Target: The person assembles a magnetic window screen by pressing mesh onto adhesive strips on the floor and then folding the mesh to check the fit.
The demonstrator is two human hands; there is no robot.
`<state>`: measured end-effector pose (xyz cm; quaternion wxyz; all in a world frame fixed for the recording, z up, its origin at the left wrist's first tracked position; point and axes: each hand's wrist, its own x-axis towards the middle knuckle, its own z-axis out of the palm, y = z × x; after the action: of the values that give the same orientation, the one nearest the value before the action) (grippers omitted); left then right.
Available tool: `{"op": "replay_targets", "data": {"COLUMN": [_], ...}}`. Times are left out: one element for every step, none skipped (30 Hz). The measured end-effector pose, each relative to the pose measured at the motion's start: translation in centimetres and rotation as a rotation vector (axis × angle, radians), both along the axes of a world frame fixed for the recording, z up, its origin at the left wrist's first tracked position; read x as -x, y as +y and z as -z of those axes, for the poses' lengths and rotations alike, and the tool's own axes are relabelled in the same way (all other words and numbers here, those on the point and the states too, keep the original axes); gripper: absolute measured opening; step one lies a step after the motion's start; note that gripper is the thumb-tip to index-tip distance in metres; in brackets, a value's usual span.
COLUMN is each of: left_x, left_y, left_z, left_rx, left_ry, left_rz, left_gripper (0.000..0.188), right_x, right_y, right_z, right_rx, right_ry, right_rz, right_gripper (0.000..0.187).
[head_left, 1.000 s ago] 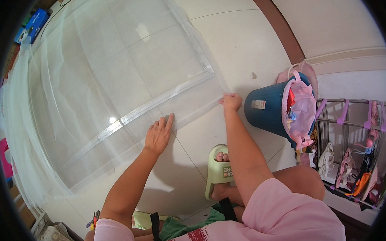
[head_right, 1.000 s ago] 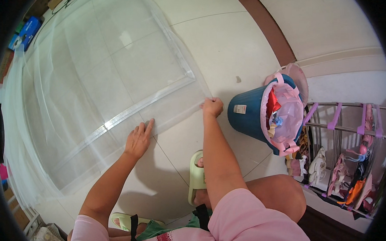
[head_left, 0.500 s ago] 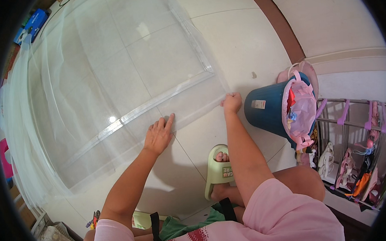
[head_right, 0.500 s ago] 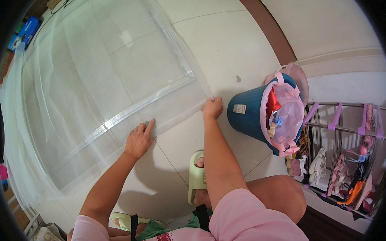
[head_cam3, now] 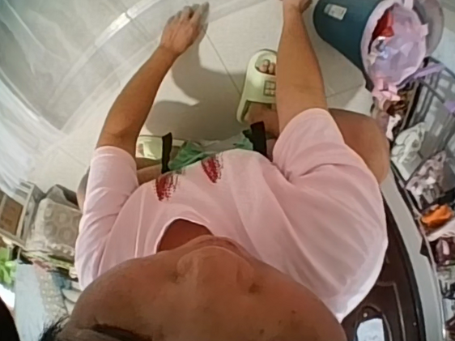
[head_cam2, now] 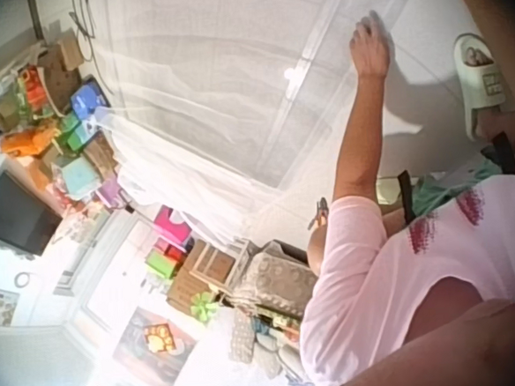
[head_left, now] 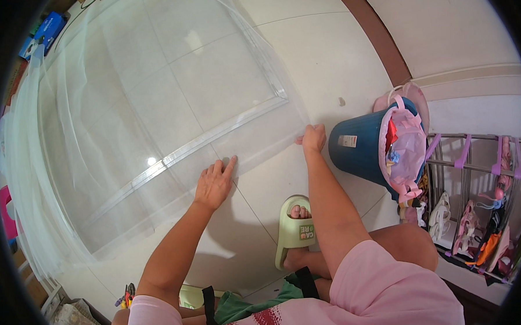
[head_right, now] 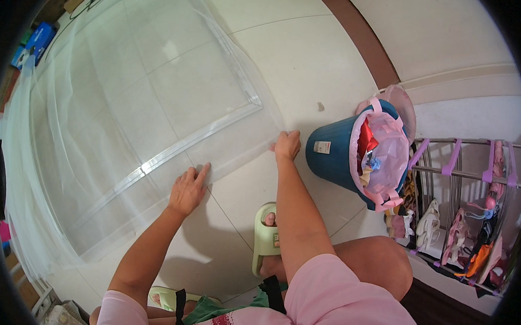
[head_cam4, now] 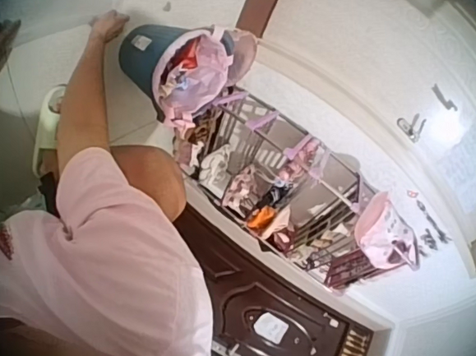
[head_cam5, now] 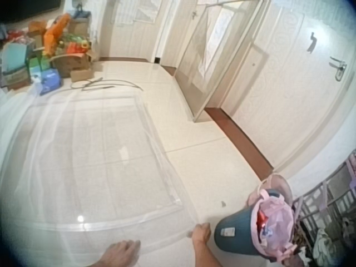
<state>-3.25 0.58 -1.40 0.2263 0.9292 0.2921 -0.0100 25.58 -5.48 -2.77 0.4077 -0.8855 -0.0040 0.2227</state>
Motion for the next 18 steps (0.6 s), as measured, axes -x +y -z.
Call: {"op": "replay_targets", "data": {"left_x": [0.0,-0.1,0.0,0.0,0.0,-0.1,-0.2,-0.3,-0.3,-0.4,-0.5,-0.3,-0.3,-0.3,0.0,0.0,0.1,0.0], "left_y": [0.0,0.0,0.1,0.1,0.2,0.2,0.2,0.2,0.2,0.2,0.2,0.2,0.1,0.1,0.1,0.0,0.0,0.0], "left_z": [-0.1,-0.2,-0.3,-0.4,-0.5,-0.6,-0.7,-0.8,-1.0,-1.2,-1.4,-1.4,-1.4,-1.5,-1.4,-1.3,-1.2,-1.0], "left_rx": [0.008,0.017,0.016,0.043,0.07,0.07,0.085,0.101,0.101,0.113,0.125,0.125,0.124,0.123,0.123,0.133,0.143,0.145], "left_ry": [0.006,0.013,0.015,0.025,0.036,0.034,0.028,0.022,0.022,0.033,0.044,0.05,0.01,-0.029,-0.015,-0.026,-0.037,-0.034], "left_rz": [-0.001,-0.001,-0.001,-0.007,-0.013,-0.011,-0.012,-0.014,-0.013,-0.016,-0.019,-0.022,-0.031,-0.042,-0.052,-0.061,-0.073,-0.085], "left_gripper": [0.067,0.066,0.066,0.066,0.066,0.066,0.065,0.065,0.065,0.065,0.065,0.065,0.065,0.065,0.065,0.065,0.064,0.064], "right_x": [0.0,-0.1,0.1,0.3,0.6,0.6,0.4,0.2,0.2,0.1,0.0,0.2,0.3,0.2,0.7,1.4,2.1,2.4], "right_y": [0.0,0.0,0.1,0.2,0.2,0.1,0.0,-0.1,-0.1,-0.1,-0.2,-0.1,-0.2,-0.5,-0.5,-0.4,-0.3,-0.2], "right_z": [0.0,0.1,0.0,-0.1,-0.2,-0.3,-0.1,0.2,0.3,0.3,0.3,0.5,0.4,0.2,-0.1,-0.4,-0.7,-1.2], "right_rx": [-0.001,0.024,0.049,0.048,0.065,0.084,0.084,0.085,0.086,0.087,0.093,0.098,0.098,0.251,0.401,0.399,0.354,0.309], "right_ry": [-0.001,-0.016,-0.029,-0.027,-0.056,-0.089,-0.09,-0.099,-0.106,-0.106,-0.083,-0.052,-0.046,-0.208,-0.362,-0.349,-0.469,-0.599], "right_rz": [0.001,-0.011,-0.023,-0.023,-0.016,-0.007,-0.006,0.01,0.025,0.025,0.04,0.053,0.048,0.031,0.006,-0.009,-0.033,-0.052], "right_gripper": [0.022,0.021,0.021,0.021,0.02,0.019,0.019,0.019,0.019,0.019,0.018,0.017,0.017,0.016,0.016,0.016,0.018,0.019]}}
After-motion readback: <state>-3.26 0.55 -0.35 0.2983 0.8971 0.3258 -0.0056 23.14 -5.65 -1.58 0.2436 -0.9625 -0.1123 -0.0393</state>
